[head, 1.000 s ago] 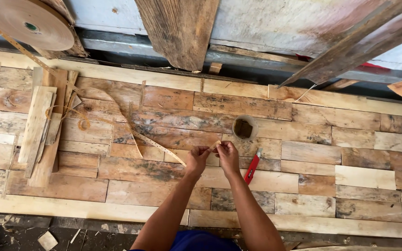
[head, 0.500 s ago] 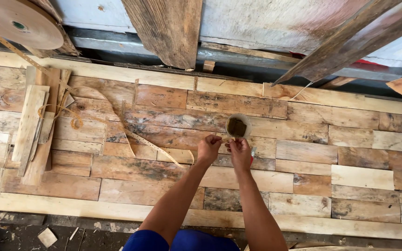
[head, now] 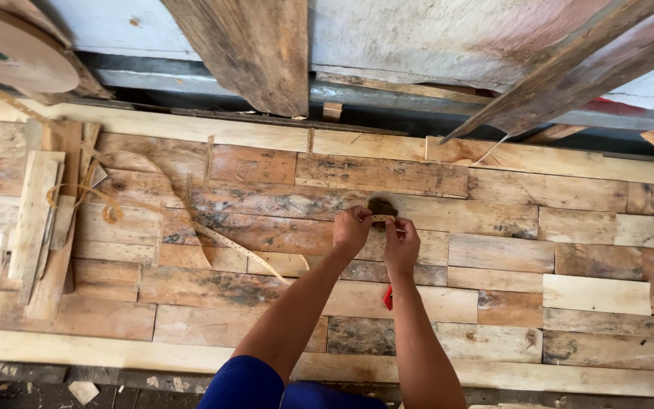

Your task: The person is applying edge banding or veneer strips to the edges of wooden slats as part of a panel assembly.

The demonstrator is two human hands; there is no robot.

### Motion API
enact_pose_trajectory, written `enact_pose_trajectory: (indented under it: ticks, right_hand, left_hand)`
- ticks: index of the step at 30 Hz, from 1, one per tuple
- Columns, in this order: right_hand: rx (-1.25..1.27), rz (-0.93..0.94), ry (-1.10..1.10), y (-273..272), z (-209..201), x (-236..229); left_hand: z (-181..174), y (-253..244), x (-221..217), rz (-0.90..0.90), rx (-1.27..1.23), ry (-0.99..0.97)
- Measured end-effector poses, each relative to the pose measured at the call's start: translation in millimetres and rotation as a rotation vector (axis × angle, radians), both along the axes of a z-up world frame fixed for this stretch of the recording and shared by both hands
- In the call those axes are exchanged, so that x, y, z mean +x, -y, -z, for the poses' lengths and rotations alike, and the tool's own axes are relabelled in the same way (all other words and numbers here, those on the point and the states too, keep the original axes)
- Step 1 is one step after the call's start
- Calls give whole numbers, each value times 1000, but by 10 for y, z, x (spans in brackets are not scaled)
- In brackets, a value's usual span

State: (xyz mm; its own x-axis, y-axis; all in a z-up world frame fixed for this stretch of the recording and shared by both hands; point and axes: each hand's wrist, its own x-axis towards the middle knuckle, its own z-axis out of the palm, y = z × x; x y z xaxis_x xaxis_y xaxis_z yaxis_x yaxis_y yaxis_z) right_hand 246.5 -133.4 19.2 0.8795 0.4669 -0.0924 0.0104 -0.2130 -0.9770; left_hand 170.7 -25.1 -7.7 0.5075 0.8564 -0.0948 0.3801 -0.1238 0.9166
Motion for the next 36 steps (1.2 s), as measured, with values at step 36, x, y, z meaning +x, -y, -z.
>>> enact_pose_trajectory:
  ticks: [36]
  right_hand:
    - [-297, 70, 453, -147, 19, 153]
  left_hand:
    - [-648, -145, 460, 581, 269, -901]
